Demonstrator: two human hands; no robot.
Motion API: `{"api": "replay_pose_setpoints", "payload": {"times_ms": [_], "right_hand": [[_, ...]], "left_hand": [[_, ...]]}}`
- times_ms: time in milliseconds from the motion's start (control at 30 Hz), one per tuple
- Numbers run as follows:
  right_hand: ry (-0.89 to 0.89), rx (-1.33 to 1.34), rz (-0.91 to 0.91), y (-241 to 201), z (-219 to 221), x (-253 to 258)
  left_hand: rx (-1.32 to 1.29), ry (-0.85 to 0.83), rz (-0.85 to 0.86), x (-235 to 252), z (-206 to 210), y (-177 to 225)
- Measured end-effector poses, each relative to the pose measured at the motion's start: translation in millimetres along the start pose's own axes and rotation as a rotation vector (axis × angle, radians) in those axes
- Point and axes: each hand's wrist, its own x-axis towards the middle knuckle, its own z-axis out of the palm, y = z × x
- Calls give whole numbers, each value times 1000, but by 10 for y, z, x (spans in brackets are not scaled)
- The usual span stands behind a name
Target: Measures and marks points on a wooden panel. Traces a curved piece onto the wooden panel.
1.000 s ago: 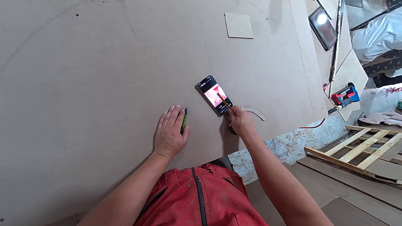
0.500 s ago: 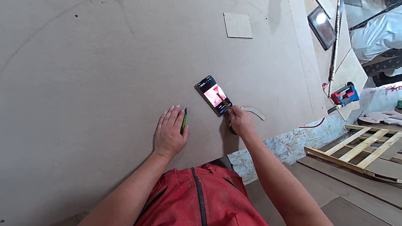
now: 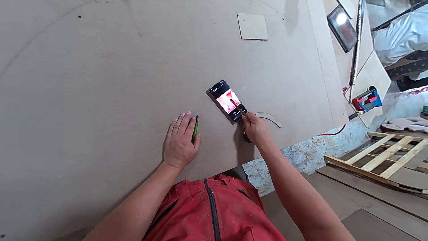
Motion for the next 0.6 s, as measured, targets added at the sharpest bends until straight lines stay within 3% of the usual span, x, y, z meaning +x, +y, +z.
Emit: {"api": "replay_pose_setpoints", "payload": {"times_ms": [600], "right_hand": [[-6,12,9,-17,-10,5]], "left_hand": [[12,2,5,2,-10,-8]]}}
